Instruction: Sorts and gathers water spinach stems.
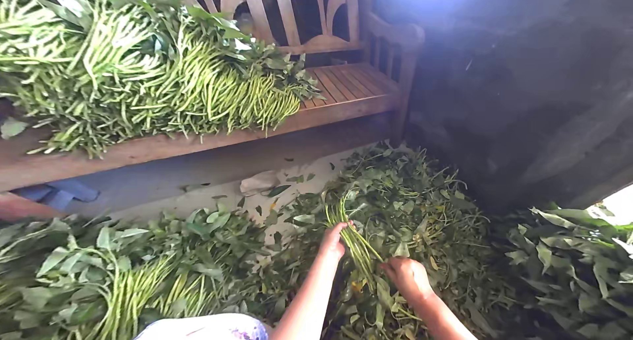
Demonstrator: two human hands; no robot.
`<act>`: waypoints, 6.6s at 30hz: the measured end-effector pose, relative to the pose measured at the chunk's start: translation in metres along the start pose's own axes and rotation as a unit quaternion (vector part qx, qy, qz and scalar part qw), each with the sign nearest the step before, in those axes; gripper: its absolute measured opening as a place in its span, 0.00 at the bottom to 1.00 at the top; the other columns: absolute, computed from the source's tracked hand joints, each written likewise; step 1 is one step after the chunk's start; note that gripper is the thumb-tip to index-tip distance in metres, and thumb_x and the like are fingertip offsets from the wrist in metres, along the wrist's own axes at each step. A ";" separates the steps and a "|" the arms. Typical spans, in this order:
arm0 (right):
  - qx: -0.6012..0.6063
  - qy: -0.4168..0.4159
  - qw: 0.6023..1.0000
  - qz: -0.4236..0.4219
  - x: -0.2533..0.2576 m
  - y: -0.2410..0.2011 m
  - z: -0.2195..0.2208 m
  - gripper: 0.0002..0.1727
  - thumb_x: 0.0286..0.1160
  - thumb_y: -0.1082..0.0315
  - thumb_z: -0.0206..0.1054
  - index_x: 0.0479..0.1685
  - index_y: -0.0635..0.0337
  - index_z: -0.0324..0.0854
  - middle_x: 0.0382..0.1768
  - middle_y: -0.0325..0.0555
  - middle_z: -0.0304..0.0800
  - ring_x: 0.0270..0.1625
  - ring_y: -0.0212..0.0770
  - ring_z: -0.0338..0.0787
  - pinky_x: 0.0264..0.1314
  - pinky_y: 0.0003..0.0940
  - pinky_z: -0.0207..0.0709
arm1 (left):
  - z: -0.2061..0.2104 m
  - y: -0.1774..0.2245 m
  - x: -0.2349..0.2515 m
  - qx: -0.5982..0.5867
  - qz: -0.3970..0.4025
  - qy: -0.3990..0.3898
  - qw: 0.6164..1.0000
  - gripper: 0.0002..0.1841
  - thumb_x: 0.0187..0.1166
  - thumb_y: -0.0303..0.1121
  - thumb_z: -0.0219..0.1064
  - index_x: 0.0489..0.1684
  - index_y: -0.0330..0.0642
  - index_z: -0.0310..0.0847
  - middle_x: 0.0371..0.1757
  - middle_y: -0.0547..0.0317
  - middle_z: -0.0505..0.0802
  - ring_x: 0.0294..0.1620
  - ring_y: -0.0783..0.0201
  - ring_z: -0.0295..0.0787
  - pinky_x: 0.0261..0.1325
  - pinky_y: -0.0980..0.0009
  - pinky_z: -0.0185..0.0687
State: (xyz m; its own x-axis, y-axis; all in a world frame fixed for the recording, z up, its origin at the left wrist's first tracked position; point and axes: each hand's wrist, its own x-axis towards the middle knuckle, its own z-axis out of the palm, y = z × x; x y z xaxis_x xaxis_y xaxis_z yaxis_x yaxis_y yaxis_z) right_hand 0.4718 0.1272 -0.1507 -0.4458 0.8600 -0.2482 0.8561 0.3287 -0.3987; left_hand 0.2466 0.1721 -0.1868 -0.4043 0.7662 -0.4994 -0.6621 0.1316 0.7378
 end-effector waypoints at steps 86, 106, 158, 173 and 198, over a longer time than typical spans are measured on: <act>0.056 -0.098 0.994 0.006 0.014 0.005 -0.013 0.23 0.81 0.51 0.63 0.68 0.53 0.86 0.61 0.54 0.92 0.74 0.58 0.82 0.83 0.67 0.61 | 0.008 0.011 -0.036 0.256 0.050 -0.130 0.957 0.30 0.62 0.23 0.81 0.66 0.28 0.75 0.53 0.44 0.93 0.56 0.56 0.92 0.63 0.59 0.88; 0.751 -0.175 0.577 0.268 0.025 0.015 0.034 0.16 0.95 0.53 0.50 0.52 0.54 0.76 0.24 0.37 0.79 0.18 0.30 0.77 0.21 0.25 0.76 | 0.022 -0.016 -0.037 0.306 0.038 -0.207 0.928 0.28 0.59 0.23 0.79 0.62 0.28 0.75 0.48 0.48 0.95 0.53 0.61 0.93 0.63 0.63 0.88; 0.444 -0.025 0.895 0.008 0.032 -0.017 0.024 0.50 0.56 0.42 0.84 0.74 0.68 0.70 0.56 0.54 0.89 0.58 0.43 0.90 0.68 0.43 0.83 | 0.045 -0.008 -0.057 -0.033 -0.077 -0.083 0.993 0.13 0.79 0.16 0.62 0.59 0.24 0.72 0.40 0.38 0.93 0.40 0.51 0.95 0.48 0.59 0.94; 0.632 -0.176 0.742 0.139 0.033 -0.009 0.019 0.06 0.85 0.71 0.60 0.53 0.63 0.75 0.27 0.39 0.79 0.23 0.33 0.80 0.30 0.31 0.83 | -0.032 0.043 0.019 0.304 -0.261 -0.197 0.895 0.40 0.87 0.61 0.56 0.89 0.38 0.55 0.79 0.35 0.77 0.73 0.40 0.82 0.72 0.43 0.81; 0.203 -0.191 0.958 -0.065 0.044 -0.063 0.046 0.42 0.72 0.57 0.78 0.88 0.58 0.65 0.82 0.66 0.69 0.72 0.59 0.85 0.74 0.53 0.82 | -0.039 0.164 0.000 0.369 -0.009 0.024 0.929 0.15 0.80 0.28 0.66 0.60 0.32 0.73 0.28 0.56 0.82 0.22 0.66 0.81 0.29 0.70 0.83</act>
State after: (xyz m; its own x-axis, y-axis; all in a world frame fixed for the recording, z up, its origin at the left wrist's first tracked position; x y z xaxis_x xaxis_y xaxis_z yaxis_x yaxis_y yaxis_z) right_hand 0.3863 0.1267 -0.1772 -0.6715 0.5910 -0.4469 0.6489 0.1779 -0.7398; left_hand 0.1139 0.1692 -0.0833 -0.4368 0.7329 -0.5216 -0.0638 0.5531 0.8307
